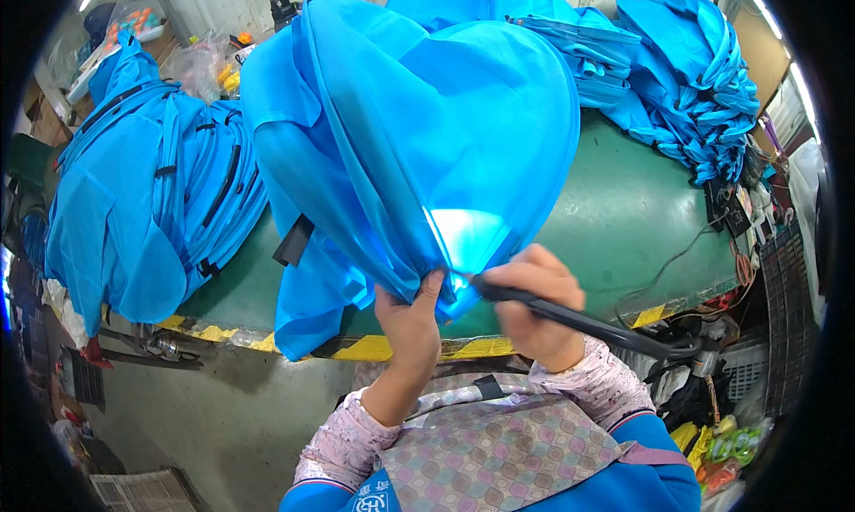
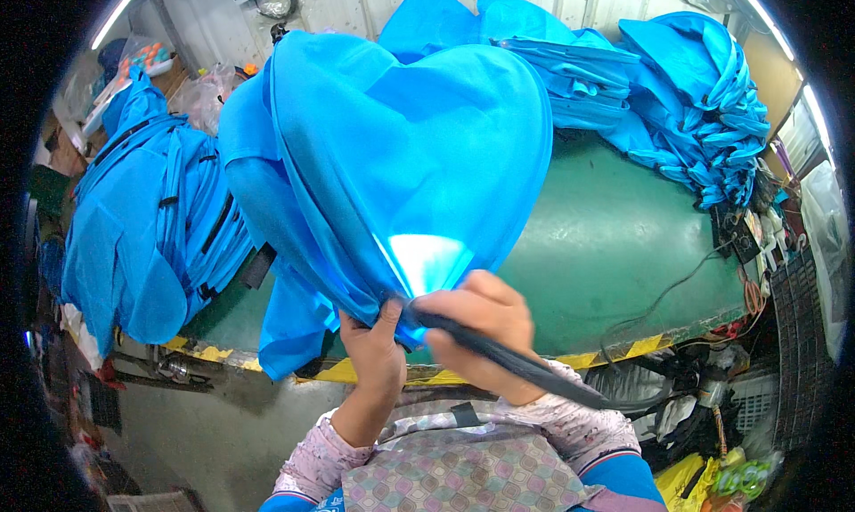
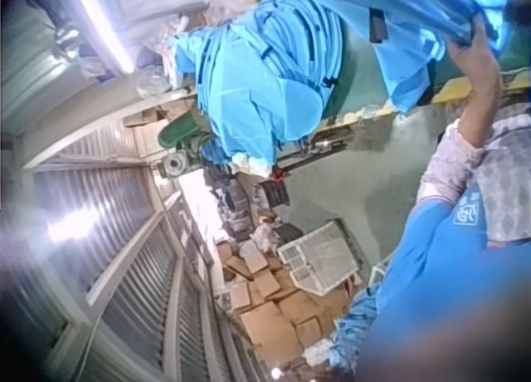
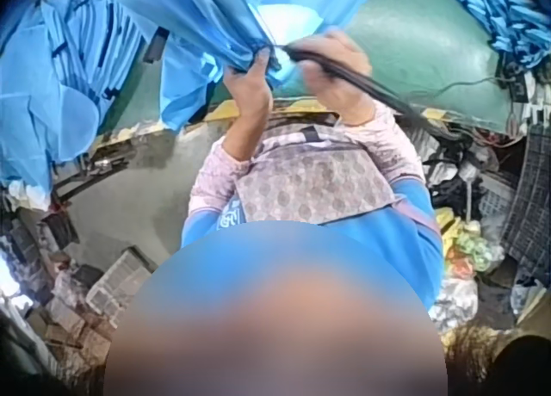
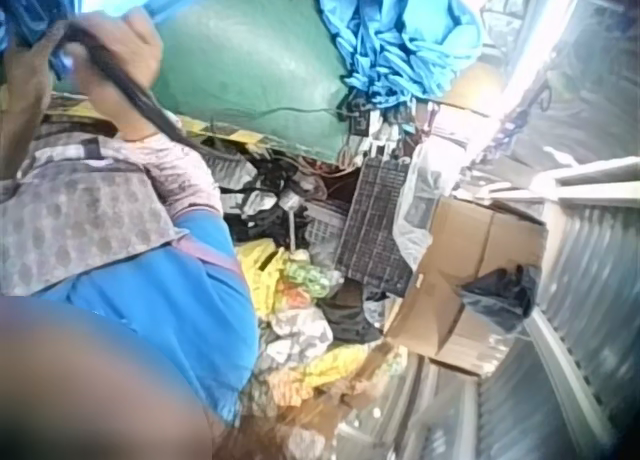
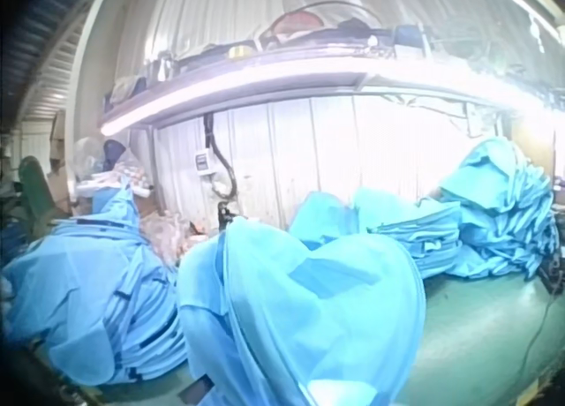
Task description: The person uses a handheld heat-sealing tool to stitch the seams of blue fabric bags. They pick up a bag, align the edges, and run the tool along the seam to fuse the material, then place the finished bag on a stack.
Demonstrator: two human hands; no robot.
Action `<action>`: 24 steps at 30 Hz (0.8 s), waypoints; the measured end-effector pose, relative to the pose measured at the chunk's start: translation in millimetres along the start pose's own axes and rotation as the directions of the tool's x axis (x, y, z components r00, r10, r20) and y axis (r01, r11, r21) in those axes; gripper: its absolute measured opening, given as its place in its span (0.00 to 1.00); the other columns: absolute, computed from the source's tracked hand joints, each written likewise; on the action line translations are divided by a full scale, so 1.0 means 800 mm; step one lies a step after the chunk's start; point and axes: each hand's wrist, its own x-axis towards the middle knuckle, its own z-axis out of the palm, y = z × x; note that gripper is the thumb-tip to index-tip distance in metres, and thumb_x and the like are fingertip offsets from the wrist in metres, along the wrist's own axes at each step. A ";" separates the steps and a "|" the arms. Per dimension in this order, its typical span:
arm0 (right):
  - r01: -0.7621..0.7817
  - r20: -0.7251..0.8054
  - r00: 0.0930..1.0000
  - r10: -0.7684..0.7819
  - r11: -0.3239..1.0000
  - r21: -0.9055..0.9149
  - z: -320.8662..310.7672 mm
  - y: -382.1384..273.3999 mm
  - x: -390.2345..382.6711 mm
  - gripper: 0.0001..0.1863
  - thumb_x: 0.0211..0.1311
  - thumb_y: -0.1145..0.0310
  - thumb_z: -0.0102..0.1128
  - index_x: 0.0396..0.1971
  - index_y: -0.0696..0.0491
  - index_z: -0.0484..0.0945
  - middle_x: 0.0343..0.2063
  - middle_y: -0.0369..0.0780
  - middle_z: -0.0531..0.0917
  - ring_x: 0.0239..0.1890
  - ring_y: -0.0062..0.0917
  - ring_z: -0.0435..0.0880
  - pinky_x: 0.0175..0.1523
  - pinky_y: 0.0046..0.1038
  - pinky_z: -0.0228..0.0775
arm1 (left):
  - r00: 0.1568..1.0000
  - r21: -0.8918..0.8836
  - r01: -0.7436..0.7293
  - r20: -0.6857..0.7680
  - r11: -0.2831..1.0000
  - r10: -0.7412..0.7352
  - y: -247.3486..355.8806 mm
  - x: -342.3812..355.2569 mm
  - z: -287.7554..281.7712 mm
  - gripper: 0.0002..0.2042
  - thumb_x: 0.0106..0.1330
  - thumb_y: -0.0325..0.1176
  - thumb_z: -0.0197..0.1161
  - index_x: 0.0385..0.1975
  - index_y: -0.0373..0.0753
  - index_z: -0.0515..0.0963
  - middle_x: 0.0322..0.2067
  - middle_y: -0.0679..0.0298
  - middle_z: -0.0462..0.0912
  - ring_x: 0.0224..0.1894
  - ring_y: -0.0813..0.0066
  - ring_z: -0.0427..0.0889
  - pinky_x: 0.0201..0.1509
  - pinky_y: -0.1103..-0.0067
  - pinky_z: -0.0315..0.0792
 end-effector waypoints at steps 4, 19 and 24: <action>-0.028 -0.407 0.903 -0.140 0.925 -0.380 -0.018 0.051 0.001 0.19 0.65 0.73 0.61 0.55 0.58 0.71 0.39 0.45 0.83 0.41 0.31 0.79 0.50 0.32 0.70 | 0.978 -0.056 0.201 0.074 0.978 -0.196 0.017 -0.003 -0.015 0.21 0.63 0.29 0.70 0.54 0.36 0.73 0.49 0.64 0.80 0.49 0.72 0.79 0.57 0.74 0.71; 0.132 -0.415 0.876 -0.245 0.950 -0.281 0.009 0.090 0.061 0.24 0.61 0.80 0.59 0.56 0.54 0.62 0.58 0.56 0.72 0.59 0.42 0.73 0.64 0.41 0.63 | 0.936 0.613 -0.277 0.345 0.740 0.064 0.253 0.277 -0.014 0.31 0.60 0.31 0.63 0.63 0.25 0.64 0.53 0.51 0.77 0.50 0.68 0.79 0.54 0.78 0.73; 0.065 -0.516 0.804 -0.295 0.906 -0.418 -0.070 0.049 0.056 0.22 0.67 0.54 0.60 0.53 0.50 0.68 0.46 0.49 0.82 0.46 0.31 0.80 0.53 0.36 0.67 | 0.739 0.622 -0.633 0.663 0.461 0.120 0.349 0.268 0.054 0.29 0.54 0.25 0.53 0.61 0.35 0.74 0.50 0.56 0.81 0.49 0.72 0.81 0.59 0.78 0.72</action>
